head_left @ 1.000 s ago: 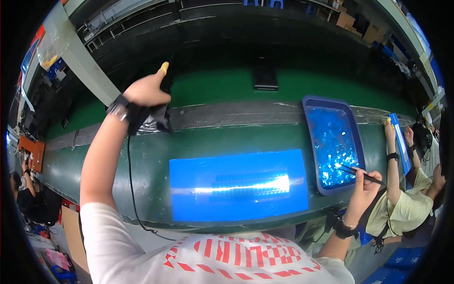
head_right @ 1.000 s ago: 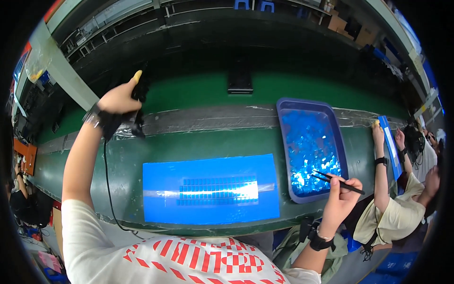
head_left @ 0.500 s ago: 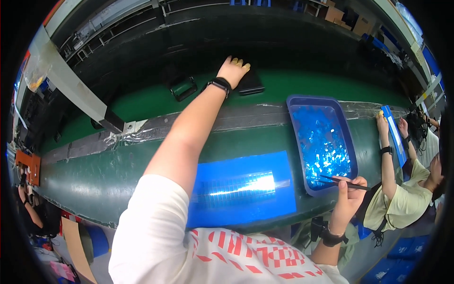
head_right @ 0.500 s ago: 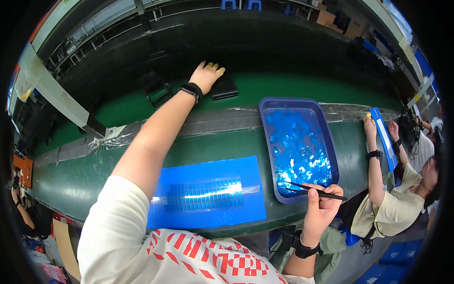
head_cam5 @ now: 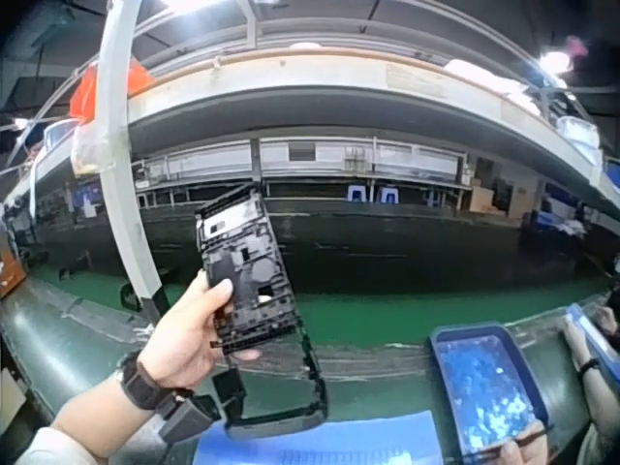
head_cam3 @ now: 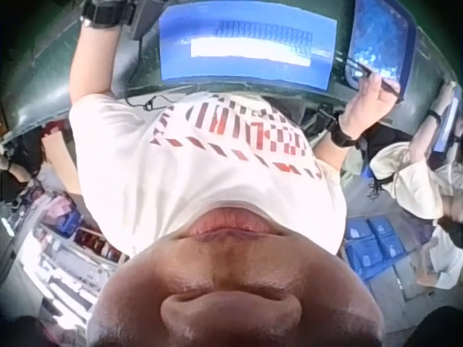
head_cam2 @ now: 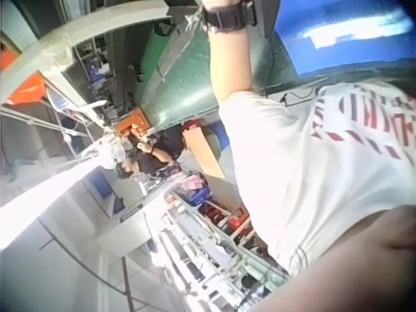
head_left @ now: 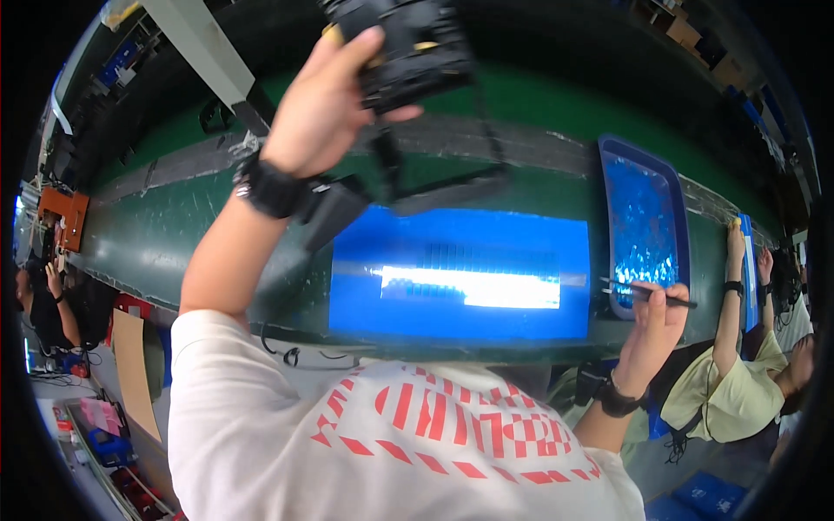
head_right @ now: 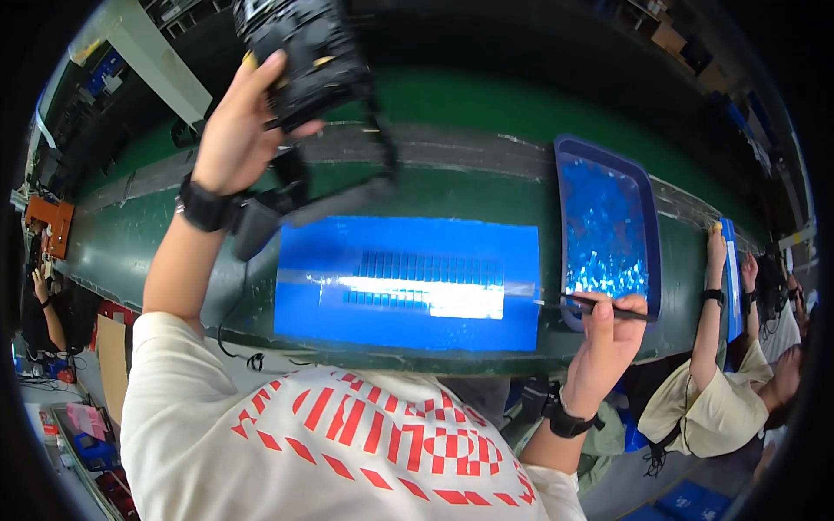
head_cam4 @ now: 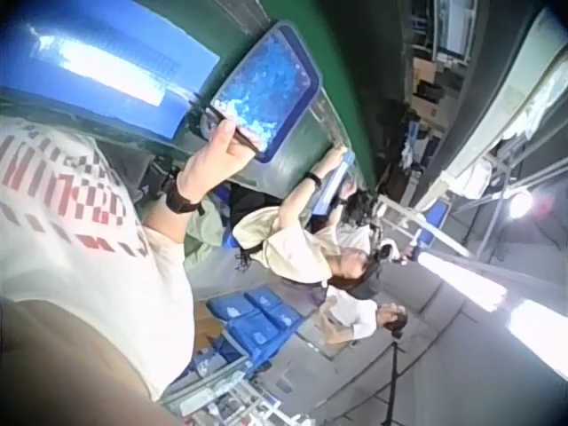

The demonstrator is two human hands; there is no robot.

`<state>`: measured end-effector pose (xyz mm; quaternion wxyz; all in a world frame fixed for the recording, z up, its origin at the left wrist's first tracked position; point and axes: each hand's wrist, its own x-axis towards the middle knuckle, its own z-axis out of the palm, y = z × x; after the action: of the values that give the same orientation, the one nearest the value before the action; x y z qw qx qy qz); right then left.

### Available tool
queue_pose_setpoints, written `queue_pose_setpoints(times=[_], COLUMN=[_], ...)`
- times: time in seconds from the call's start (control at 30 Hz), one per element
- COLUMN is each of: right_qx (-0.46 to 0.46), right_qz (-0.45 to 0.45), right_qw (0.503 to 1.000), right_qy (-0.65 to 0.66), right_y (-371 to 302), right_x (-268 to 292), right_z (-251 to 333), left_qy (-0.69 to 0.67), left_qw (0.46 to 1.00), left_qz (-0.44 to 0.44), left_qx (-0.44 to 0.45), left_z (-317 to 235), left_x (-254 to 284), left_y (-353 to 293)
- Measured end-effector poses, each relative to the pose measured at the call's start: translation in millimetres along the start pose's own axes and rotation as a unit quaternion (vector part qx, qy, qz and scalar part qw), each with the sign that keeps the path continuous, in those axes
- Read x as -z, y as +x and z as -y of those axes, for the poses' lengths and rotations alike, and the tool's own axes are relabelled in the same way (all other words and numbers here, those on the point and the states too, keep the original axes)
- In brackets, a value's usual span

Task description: The person is using tweezers to carefully place small components into a plastic electronic housing.

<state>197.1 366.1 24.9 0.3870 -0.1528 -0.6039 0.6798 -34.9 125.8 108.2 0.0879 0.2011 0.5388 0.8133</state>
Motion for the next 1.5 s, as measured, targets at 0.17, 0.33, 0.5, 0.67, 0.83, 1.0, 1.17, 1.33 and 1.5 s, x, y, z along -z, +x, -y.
queue_pose_setpoints(times=[0.17,0.33,0.5,0.67,0.83,1.0,1.17,1.33,1.5], right_qx=[-0.057,-0.123,-0.155,-0.129,-0.128,-0.179,-0.119,-0.097,-0.122], right_qz=[0.134,0.248,0.29,0.316,0.319,0.279,0.256,0.323,0.26], right_qw=[0.981,0.961,0.942,0.933,0.932,0.943,0.959,0.942,0.958], right_qy=[0.126,0.017,-0.067,-0.111,-0.114,-0.024,0.029,-0.005,-0.01], right_y=[13.0,22.1,14.5,15.9,14.4,15.3,19.8,5.4,-8.9], right_x=[-38.7,-109.9,-134.0,-132.2,-136.3,-132.6,-138.3,-160.3,-168.3], right_z=[12.8,-12.9,-59.1,-75.2,-77.4,-68.0,-35.4,-26.6,-44.5], left_qy=[0.01,-0.119,-0.237,-0.068,-0.128,-0.044,0.005,-0.079,-0.074], left_qw=[0.987,0.96,0.953,0.969,0.962,0.98,0.956,0.95,0.953], left_qz=[-0.093,-0.128,0.051,-0.13,-0.113,-0.018,0.163,0.158,0.202], left_qx=[0.132,0.219,0.18,0.201,0.212,0.192,0.243,0.257,0.212], left_z=[11.3,48.3,70.2,57.0,48.0,43.4,39.4,46.2,59.1], left_x=[79.9,119.8,133.7,117.4,114.4,105.6,81.3,62.1,63.2], left_y=[-48.8,-72.1,-87.2,-86.5,-83.1,-85.8,-92.6,-112.7,-119.4])
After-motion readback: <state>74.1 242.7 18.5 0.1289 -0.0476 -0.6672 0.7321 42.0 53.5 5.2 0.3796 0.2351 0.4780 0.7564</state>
